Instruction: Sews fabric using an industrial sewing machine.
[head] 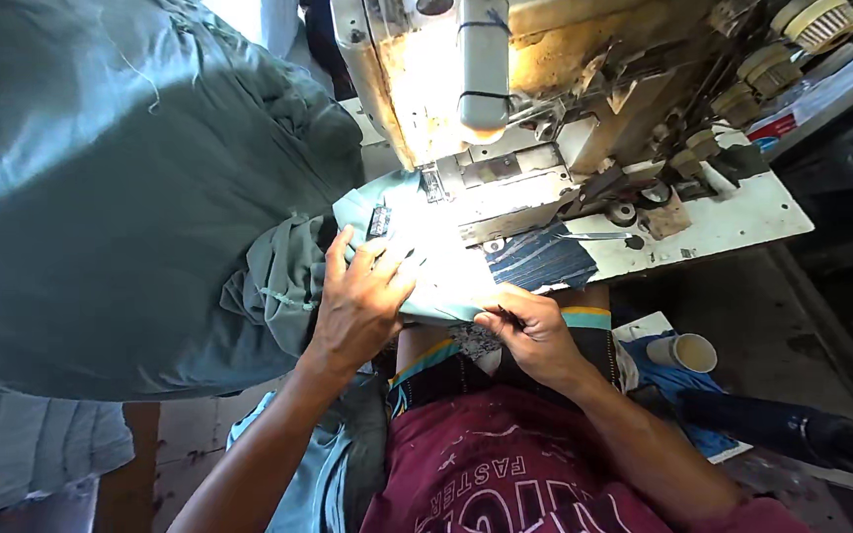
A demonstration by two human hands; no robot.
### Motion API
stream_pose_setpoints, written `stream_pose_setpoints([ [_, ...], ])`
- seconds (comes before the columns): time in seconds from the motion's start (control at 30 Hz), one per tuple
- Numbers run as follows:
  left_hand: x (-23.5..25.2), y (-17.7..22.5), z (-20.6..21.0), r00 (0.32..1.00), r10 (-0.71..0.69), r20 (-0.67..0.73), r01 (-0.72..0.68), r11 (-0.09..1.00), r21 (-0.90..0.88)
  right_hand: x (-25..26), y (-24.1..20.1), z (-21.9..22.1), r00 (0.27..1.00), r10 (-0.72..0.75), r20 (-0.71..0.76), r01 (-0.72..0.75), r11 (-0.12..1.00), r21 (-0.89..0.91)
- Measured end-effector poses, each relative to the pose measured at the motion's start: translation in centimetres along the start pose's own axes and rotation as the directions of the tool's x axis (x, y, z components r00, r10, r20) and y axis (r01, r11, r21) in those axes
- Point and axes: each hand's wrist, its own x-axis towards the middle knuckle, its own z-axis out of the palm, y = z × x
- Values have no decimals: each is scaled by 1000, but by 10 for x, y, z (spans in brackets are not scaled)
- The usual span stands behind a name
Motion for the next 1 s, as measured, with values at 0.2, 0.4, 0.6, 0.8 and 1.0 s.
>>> stream_pose_setpoints([
  [0.2, 24, -26, 4, 1000, -2, 9, 1, 1000, 19, 25, 10, 9, 990, 124, -72, -123, 992, 18],
  [0.4, 52, -56, 0, 999, -9, 33, 7, 997, 75, 57, 18, 18, 990, 103, -98, -103, 995, 1],
  [0.6, 66, -79, 1, 998, 56, 36, -56, 998, 3, 82, 18, 24, 991, 19, -132, -27, 998, -54],
  [0.8, 70, -71, -23, 981, 88, 172, -67, 990, -125, 90, 28, 27, 984, -39, -174, 21, 994, -104],
  [1.0, 79, -105, -43, 941, -60, 333, 60, 998, 12, 84, 30, 24, 989, -35, -146, 18, 993, -116],
])
